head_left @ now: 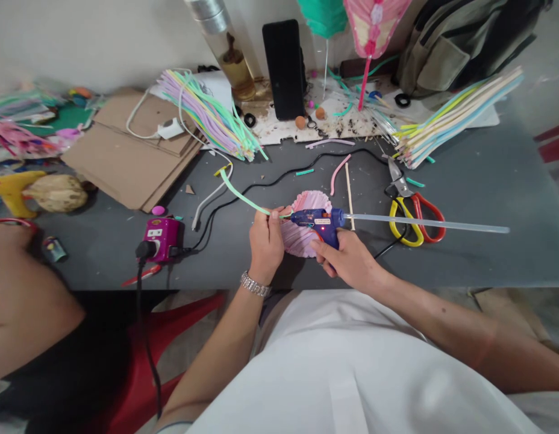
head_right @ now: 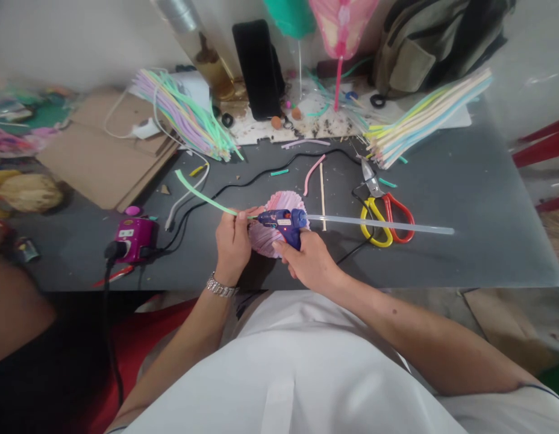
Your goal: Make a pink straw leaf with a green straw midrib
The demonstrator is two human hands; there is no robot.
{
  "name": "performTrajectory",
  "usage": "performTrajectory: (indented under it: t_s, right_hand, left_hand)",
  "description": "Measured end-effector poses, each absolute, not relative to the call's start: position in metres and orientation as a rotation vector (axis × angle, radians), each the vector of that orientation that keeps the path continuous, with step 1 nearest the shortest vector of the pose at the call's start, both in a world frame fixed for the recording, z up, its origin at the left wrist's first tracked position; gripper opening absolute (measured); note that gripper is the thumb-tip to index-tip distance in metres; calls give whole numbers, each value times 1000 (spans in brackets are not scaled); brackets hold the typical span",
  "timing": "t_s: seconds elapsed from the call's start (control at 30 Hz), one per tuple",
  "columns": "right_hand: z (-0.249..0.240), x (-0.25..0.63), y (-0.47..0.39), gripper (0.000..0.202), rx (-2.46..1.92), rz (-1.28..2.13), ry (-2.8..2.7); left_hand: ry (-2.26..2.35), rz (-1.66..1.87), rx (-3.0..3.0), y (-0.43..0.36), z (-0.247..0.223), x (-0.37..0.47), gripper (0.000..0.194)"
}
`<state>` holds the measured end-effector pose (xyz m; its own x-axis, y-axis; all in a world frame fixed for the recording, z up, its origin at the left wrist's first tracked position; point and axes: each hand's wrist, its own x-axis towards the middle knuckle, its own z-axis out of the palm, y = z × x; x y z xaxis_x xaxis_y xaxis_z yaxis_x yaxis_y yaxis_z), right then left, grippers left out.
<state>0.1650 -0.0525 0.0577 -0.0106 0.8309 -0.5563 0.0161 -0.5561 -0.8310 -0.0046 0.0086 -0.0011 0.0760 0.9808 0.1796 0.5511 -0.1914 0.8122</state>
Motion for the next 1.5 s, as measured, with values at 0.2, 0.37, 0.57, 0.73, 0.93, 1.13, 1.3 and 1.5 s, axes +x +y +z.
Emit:
performTrajectory:
  t_s: [0.2, 0.37, 0.57, 0.73, 0.93, 1.13, 1.3, 1.5]
  right_hand:
    - [59, 164, -52, 23, -1615, 1626, -929]
    - [60, 163, -50, 25, -1607, 1621, -947]
    - [57, 165, -52, 29, -1610, 1610, -971]
    - [53, 177, -61, 42, -1579, 1594, -1004]
    - [51, 192, -69, 46, -1616, 1468, -1156]
    - [52, 195, -73, 37, -1659, 1252, -1325]
    - [53, 197, -76, 36, -1746, 1052, -1396]
    - [52, 196, -72, 38, -1782, 1013, -1411]
  left_hand:
    - [1506, 998, 1756, 9, 0, -5, 41]
    - [1438, 1015, 1707, 12, 0, -7, 38]
    - [1359, 991, 1602, 18, 2, -12, 43]
    - [1346, 917, 1643, 22, 14, -15, 51]
    - [1326, 814, 1649, 30, 28, -20, 53]
    - [1277, 786, 1549, 41, 44, -21, 32]
    - [1114, 767, 1343, 54, 46, -19, 40]
    - [1011, 712, 1254, 65, 49, -15, 49]
